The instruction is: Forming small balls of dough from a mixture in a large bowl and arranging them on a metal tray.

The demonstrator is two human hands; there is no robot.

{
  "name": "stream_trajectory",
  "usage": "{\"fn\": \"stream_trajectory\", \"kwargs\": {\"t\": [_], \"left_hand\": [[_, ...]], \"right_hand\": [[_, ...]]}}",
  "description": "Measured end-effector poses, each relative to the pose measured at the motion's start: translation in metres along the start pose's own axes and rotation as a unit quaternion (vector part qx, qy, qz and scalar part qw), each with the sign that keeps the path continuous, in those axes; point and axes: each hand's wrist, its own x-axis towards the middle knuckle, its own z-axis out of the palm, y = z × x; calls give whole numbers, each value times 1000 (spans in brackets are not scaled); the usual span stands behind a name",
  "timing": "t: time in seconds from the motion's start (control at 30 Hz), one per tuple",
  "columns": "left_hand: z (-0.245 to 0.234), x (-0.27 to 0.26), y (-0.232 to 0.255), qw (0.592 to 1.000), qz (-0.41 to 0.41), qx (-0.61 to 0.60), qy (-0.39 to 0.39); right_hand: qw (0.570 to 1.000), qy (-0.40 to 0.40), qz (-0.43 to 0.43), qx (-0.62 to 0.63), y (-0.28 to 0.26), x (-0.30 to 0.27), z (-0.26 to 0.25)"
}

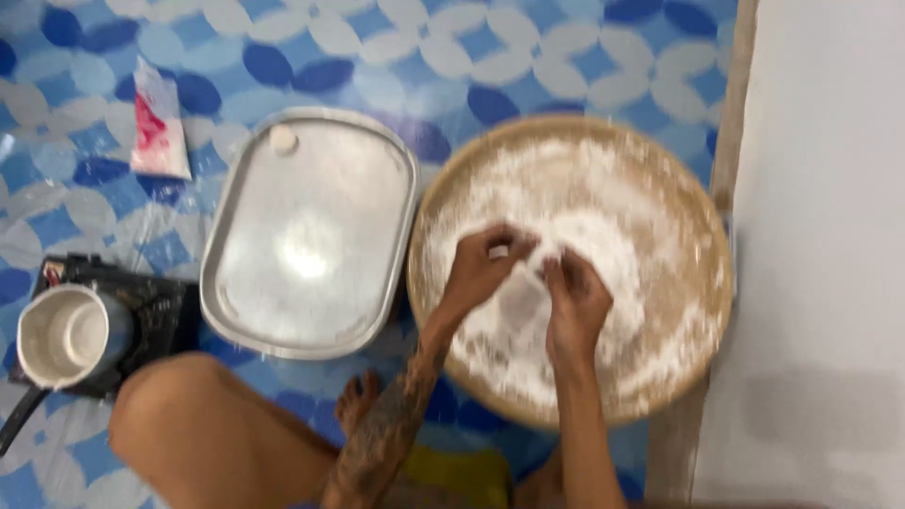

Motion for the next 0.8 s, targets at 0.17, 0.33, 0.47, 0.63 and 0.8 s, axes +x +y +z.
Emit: {"fn": "stream_trajectory", "kwargs": {"t": [0.17,0.33,0.47,0.63,0.8], "left_hand": [[2,-39,0,998,-5,-55,30],[-8,-64,-16,999,36,-10,18],[-17,-66,6,998,-6,-51,29],[-13,-71,8,996,-18,-80,40],[-8,-65,0,996,-6,-93,10]], "right_hand": [[999,-31,-14,3,-30,-38,-2],[999,-20,-27,27,19,-47,-26],[999,-22,-18,43,1,-51,-9],[998,-39,-22,35,2,-50,-11],[998,15,-27,61,27,-35,-19]]}}
